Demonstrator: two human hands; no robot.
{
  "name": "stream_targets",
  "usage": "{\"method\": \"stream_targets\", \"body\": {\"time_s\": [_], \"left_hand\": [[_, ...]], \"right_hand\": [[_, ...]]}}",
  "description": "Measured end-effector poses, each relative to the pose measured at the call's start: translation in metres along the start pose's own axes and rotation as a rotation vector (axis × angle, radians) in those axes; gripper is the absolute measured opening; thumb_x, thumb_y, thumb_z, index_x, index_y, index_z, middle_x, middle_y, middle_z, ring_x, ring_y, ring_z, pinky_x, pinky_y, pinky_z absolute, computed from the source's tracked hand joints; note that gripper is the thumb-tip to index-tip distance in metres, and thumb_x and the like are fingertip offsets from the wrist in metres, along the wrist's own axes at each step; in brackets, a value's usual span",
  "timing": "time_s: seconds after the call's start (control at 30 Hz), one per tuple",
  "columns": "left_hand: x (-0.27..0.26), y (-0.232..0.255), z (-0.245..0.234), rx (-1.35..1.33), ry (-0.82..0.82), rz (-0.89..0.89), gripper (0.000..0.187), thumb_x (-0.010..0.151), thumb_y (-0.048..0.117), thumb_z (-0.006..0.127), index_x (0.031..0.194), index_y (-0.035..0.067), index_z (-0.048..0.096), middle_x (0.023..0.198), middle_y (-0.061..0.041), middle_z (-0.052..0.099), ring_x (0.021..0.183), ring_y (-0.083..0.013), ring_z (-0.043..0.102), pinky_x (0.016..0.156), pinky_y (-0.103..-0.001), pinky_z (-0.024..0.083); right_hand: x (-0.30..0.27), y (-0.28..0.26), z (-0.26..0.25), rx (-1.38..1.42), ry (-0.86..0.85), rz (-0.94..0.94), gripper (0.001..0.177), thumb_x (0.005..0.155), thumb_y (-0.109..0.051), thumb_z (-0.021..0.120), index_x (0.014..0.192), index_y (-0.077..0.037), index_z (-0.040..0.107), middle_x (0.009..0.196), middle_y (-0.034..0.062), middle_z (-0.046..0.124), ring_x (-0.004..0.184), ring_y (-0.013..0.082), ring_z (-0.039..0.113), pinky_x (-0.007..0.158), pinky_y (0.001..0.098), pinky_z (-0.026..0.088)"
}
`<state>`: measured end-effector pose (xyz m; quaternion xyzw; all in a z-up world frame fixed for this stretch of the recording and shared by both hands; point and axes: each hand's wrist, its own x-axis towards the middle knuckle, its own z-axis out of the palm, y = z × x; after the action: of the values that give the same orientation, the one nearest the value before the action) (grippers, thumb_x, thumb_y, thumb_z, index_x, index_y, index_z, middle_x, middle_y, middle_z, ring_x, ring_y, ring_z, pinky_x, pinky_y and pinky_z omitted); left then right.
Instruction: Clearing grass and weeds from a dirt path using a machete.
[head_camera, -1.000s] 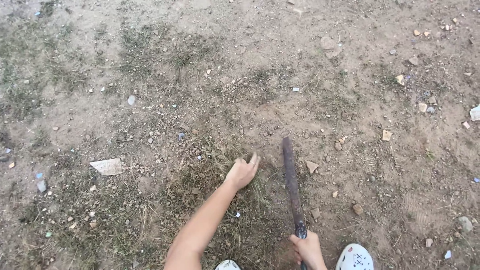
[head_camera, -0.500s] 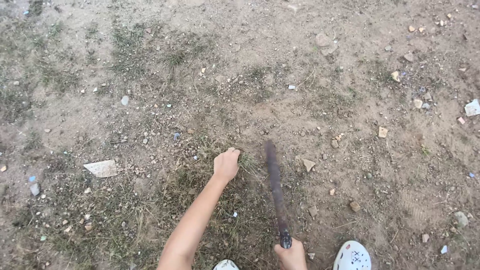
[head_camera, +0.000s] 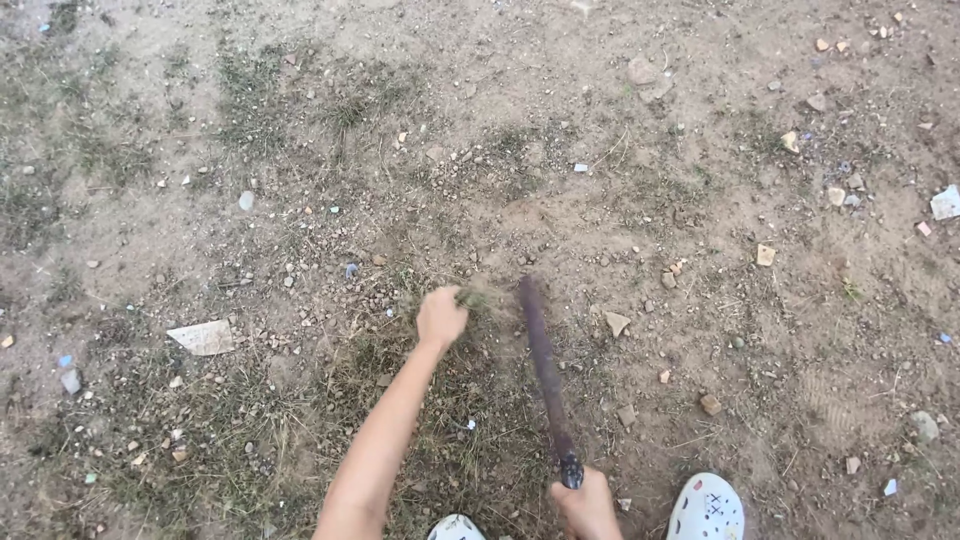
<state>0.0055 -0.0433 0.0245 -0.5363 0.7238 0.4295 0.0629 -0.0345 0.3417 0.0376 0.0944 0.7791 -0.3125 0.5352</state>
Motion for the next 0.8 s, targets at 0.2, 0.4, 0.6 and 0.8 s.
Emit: {"method": "stream_targets", "body": {"time_s": [0.2,0.4,0.6,0.8], "left_hand": [[0.007,-0.028,-0.028,-0.151,0.233,-0.006,0.032,0.087,0.03,0.073,0.116,0.017,0.075,0.096,-0.019,0.075,0.09,-0.0367,0.073,0.081,-0.045,0.056],[-0.01,-0.017,-0.031,-0.14,0.438,0.07,0.026,0.092,0.025,0.07,0.108,0.005,0.069,0.095,-0.021,0.073,0.088,-0.0391,0.071,0.077,-0.048,0.054],[-0.005,-0.019,0.013,0.631,0.022,0.611,0.009,0.095,0.011,0.062,0.103,0.012,0.066,0.102,-0.006,0.073,0.092,-0.0192,0.072,0.08,-0.035,0.058],[-0.016,0.005,0.031,0.785,0.232,0.734,0.057,0.079,0.01,0.066,0.135,0.008,0.055,0.136,-0.013,0.056,0.098,-0.0266,0.066,0.073,-0.042,0.055]], "right_hand": [[-0.021,-0.032,-0.014,-0.083,-0.156,0.006,0.018,0.088,0.0,0.066,0.077,-0.002,0.051,0.049,0.0055,0.052,0.032,0.0182,0.049,0.031,0.0362,0.038],[0.007,-0.025,-0.027,-0.179,-0.267,0.014,0.015,0.089,0.003,0.065,0.082,0.0,0.052,0.052,0.0022,0.055,0.035,0.0139,0.049,0.032,0.0337,0.039],[-0.014,-0.053,-0.032,0.126,-0.128,0.042,0.018,0.089,0.001,0.065,0.079,0.0,0.051,0.049,0.004,0.047,0.032,0.0152,0.043,0.031,0.0343,0.032],[-0.005,-0.05,-0.035,0.076,-0.122,0.061,0.022,0.091,-0.003,0.068,0.078,0.0,0.051,0.049,0.0043,0.046,0.033,0.0151,0.043,0.031,0.0344,0.033]]}}
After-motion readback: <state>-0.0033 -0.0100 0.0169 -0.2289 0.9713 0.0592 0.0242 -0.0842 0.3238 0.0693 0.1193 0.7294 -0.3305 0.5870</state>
